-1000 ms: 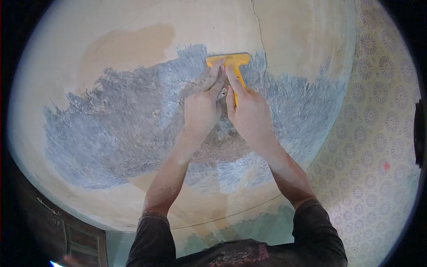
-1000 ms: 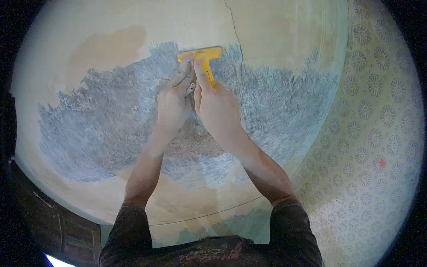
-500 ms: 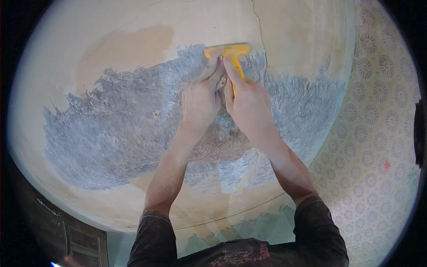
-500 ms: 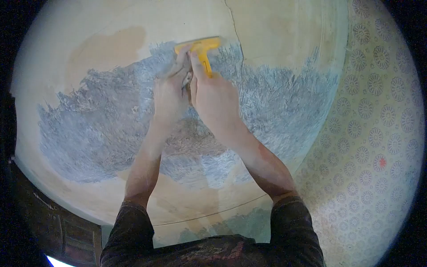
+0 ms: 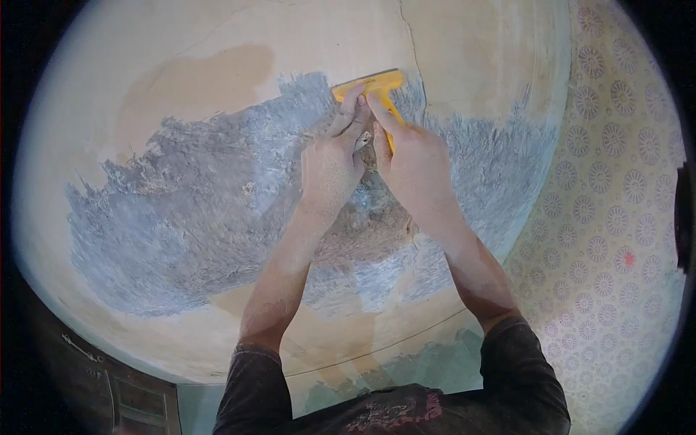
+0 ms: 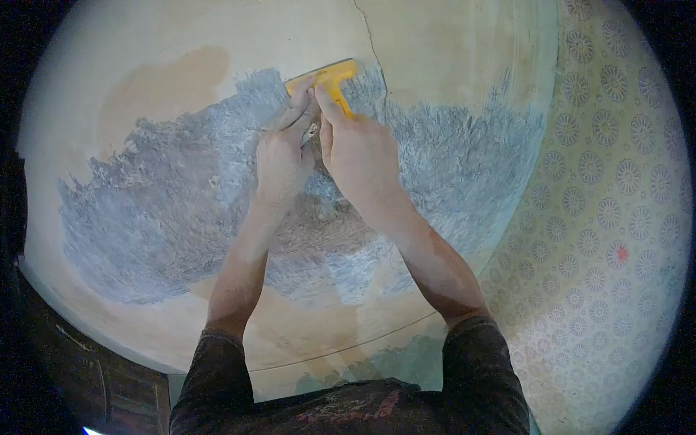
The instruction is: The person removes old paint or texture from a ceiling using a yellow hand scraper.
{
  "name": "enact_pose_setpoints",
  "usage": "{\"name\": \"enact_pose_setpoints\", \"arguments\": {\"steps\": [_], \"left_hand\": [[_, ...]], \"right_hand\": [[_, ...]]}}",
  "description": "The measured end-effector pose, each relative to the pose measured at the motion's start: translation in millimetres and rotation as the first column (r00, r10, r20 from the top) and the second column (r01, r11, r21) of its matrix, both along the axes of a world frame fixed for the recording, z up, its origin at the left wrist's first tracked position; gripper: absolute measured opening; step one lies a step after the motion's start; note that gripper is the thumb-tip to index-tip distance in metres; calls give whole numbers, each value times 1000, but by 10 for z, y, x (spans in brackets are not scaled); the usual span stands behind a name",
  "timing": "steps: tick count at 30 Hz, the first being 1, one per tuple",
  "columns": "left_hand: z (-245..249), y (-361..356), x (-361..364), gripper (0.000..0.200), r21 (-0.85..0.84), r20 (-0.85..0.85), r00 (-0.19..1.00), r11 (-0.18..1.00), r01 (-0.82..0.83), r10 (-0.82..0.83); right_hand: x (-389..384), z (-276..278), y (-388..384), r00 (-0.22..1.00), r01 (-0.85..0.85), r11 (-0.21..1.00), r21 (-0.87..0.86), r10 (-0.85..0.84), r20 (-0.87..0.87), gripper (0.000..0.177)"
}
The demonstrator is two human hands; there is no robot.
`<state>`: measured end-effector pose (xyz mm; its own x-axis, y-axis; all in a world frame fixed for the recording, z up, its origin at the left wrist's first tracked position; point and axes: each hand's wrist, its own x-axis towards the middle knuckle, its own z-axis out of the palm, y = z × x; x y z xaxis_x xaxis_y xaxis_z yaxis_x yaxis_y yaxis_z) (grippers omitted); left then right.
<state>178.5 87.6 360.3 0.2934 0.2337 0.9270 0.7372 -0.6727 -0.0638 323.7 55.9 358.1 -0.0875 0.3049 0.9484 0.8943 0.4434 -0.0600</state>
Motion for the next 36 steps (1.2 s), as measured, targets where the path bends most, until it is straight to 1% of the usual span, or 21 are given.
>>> {"name": "enact_pose_setpoints", "arguments": {"steps": [2,3,6,8,9,11,12,14,16,19,21,22,23,25,27,30,32,33,34,35,36], "left_hand": [[-116,-53,12,60,-83,1,1000,997,-4,4],[-114,-51,5,60,-80,3,1000,997,-3,3],[-29,-15,-1,59,-108,-16,999,993,-48,46],[136,43,37,57,18,36,997,997,-69,68],[95,47,39,57,19,42,997,997,-70,69],[-39,36,9,55,136,15,1000,991,16,-19],[-29,32,-19,55,141,12,1000,990,15,-17],[8,36,-55,54,4,-51,995,996,-90,90],[90,6,-3,53,24,-40,996,996,-83,84],[-77,4,2,53,55,-21,998,997,-60,62],[-32,46,-13,53,107,-3,999,994,-35,35],[33,52,-62,53,55,-15,998,997,-55,56],[92,61,-84,53,7,-30,997,997,-77,77],[85,42,-24,53,60,-16,998,996,-58,59],[15,2,-23,53,106,-8,999,993,-42,43],[57,14,-15,43,68,53,998,997,-22,19],[217,6,-28,43,-35,19,994,993,-109,109],[171,5,-32,43,-37,20,993,993,-111,112],[100,8,-40,48,51,24,997,996,-72,71],[56,8,-60,52,137,18,999,990,-30,28],[68,19,-86,52,141,18,999,990,-31,29]], "right_hand": [[-26,-246,-15,1000,-10,1000,-24,10,-16,49],[-43,-286,-22,999,-20,999,-28,19,-32,49],[-99,-111,116,999,-20,999,47,23,-47,48],[-115,11,83,998,-4,1000,25,6,-58,48],[-118,57,67,998,8,1000,9,-8,-55,48],[-64,-111,9,999,-32,999,-4,32,-42,47],[-53,-160,0,997,-67,998,-12,66,-39,47],[-55,-83,90,999,-31,999,41,32,-30,46],[-34,-26,118,1000,7,996,88,-5,-24,46],[-29,-109,43,1000,-8,999,46,9,-25,45],[-39,-132,42,999,-19,1000,-12,18,-33,45],[-32,-95,58,999,-16,1000,-12,16,-29,45],[-24,-16,100,1000,-13,999,35,14,-11,45],[-24,8,75,1000,-13,997,75,13,2,46],[-58,-71,-29,1000,-14,1000,-28,14,0,46],[-129,-11,96,999,-21,998,52,22,-24,46],[-121,74,73,1000,-8,999,46,10,-26,46],[-129,104,45,1000,-1,999,37,1,-20,46],[-132,84,17,1000,-5,999,36,6,-18,46],[-131,33,-32,999,-9,999,-49,8,-32,46],[-127,14,-51,999,-12,992,-128,6,-44,47]]}}
